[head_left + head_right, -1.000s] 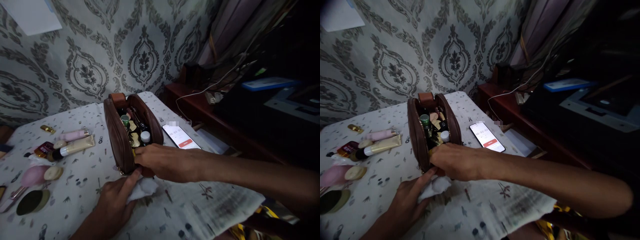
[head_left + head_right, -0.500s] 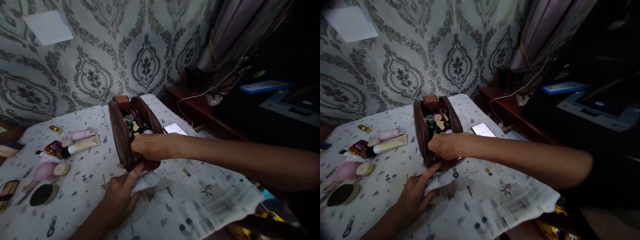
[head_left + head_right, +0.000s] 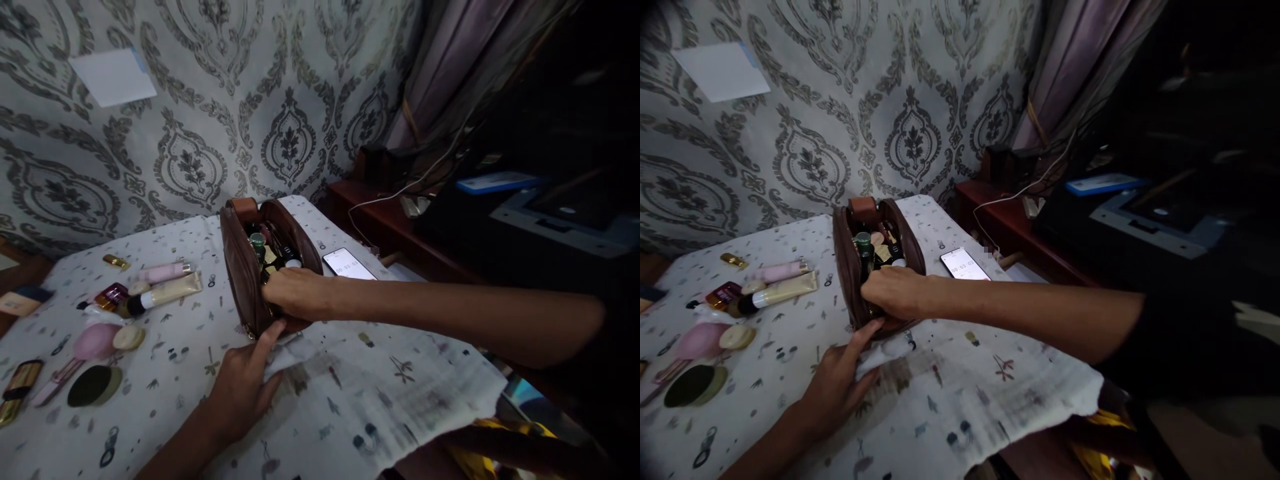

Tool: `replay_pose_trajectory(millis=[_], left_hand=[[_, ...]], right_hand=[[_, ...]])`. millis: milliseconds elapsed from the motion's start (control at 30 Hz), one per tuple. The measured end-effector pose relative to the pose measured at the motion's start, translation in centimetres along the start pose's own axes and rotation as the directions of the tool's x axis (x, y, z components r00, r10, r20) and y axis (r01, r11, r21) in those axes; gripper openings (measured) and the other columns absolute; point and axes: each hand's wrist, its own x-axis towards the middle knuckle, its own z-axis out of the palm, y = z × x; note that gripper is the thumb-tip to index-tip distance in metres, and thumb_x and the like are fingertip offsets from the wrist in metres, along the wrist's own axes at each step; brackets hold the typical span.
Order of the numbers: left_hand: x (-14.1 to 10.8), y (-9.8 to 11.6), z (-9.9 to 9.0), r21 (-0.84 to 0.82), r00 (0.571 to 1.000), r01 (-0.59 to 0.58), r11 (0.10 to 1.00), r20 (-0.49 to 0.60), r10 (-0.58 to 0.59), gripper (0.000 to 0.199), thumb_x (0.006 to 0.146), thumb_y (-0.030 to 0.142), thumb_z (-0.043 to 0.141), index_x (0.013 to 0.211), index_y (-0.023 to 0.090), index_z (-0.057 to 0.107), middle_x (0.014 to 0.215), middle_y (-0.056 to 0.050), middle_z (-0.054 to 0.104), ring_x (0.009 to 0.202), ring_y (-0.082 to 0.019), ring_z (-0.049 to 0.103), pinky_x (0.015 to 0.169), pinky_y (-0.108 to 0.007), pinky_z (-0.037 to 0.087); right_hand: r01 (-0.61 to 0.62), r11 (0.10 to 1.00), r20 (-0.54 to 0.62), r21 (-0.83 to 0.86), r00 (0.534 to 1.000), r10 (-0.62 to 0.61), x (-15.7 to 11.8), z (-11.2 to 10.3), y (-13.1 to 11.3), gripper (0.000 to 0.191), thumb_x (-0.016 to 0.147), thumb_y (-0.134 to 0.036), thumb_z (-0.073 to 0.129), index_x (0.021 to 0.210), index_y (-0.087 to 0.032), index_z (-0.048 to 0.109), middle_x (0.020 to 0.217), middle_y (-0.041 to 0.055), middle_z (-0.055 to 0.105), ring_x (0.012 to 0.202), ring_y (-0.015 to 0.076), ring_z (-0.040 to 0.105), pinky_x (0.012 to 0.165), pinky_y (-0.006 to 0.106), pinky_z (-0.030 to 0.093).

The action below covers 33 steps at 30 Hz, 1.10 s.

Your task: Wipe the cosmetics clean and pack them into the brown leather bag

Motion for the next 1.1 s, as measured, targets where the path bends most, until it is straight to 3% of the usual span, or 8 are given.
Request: replay_pose_trajectory(millis=[200,333,500,633,700,900,1100], left_hand=[[0.0,0.0,0.2,-0.027,0.999,0.034,0.999,0.026,-0.033,0.070,0.081,0.012,0.048,0.147,0.020,0.028,0.102,-0.006,0.076,0.078,-0.020,0.074,0.068,-0.028,0.059],[0.0,-0.1,0.2,-0.011,0.999,0.032,0.999,0.023,-0.032,0.070,0.082,0.012,0.048,0.149,0.020,0.027,0.100,-0.006,0.076,0.074,-0.021,0.074,0.064,-0.029,0.059],[0.0,-0.4,0.0,-0.025,0.998,0.051,0.998,0.050,-0.050,0.070,0.083,0.014,0.048,0.149,0.020,0.027,0.098,-0.007,0.077,0.071,-0.022,0.073,0.062,-0.031,0.058],[0.0,-0.4,0.0,-0.044,0.998,0.043,0.998,0.046,-0.041,0.069,0.083,0.013,0.048,0.149,0.020,0.028,0.095,-0.005,0.076,0.070,-0.021,0.072,0.061,-0.029,0.057],[-0.1,-0.3,0.1,-0.034,0.999,0.039,0.999,0.038,-0.038,0.072,0.082,0.013,0.048,0.150,0.020,0.025,0.093,-0.005,0.076,0.067,-0.020,0.071,0.059,-0.029,0.056],[-0.3,-0.2,0.5,-0.005,1.000,0.021,1.000,0.022,-0.021,0.078,0.081,0.012,0.048,0.153,0.021,0.021,0.093,-0.005,0.076,0.069,-0.020,0.071,0.061,-0.028,0.056],[-0.4,-0.3,0.6,-0.020,0.995,0.065,0.998,0.080,-0.063,0.075,0.081,0.013,0.049,0.152,0.021,0.025,0.095,-0.005,0.075,0.074,-0.021,0.072,0.064,-0.030,0.057]], right_hand=[[-0.037,0.997,-0.068,-0.061,0.997,0.033,0.1,0.7,-0.2,0.025,0.070,-0.027,0.073,0.091,-0.012,0.072,0.089,0.0141,0.072,0.090,0.0286,0.068,0.069,0.032,0.047],[0.036,0.999,-0.053,-0.028,0.998,-0.037,-0.1,0.3,0.1,0.024,0.074,-0.028,0.072,0.090,-0.010,0.070,0.086,0.0143,0.071,0.083,0.0250,0.066,0.063,0.028,0.042],[0.104,0.991,-0.021,0.090,0.995,-0.102,-3.1,-1.2,-0.4,0.008,0.085,-0.013,0.060,0.087,-0.009,0.067,0.080,0.0095,0.069,0.069,0.0150,0.059,0.057,0.024,0.035],[0.117,0.989,-0.105,0.085,0.989,-0.108,-5.6,-1.2,-1.2,0.019,0.086,0.000,0.050,0.088,-0.009,0.067,0.091,0.0110,0.069,0.077,0.0160,0.060,0.062,0.025,0.037],[0.100,0.993,-0.073,0.066,0.993,-0.095,-5.8,-1.1,-1.6,0.023,0.085,0.003,0.048,0.089,-0.008,0.067,0.094,0.0125,0.069,0.079,0.0170,0.061,0.063,0.026,0.037],[0.054,0.996,0.202,0.069,0.977,-0.067,-3.3,-1.6,-2.0,0.020,0.086,-0.003,0.051,0.091,-0.005,0.070,0.088,0.0129,0.071,0.072,0.0163,0.059,0.056,0.025,0.034],[0.027,0.995,0.254,0.093,0.966,-0.050,-2.6,-1.4,-1.7,0.021,0.088,-0.009,0.052,0.092,-0.005,0.072,0.085,0.0120,0.071,0.075,0.0168,0.060,0.059,0.025,0.037]])
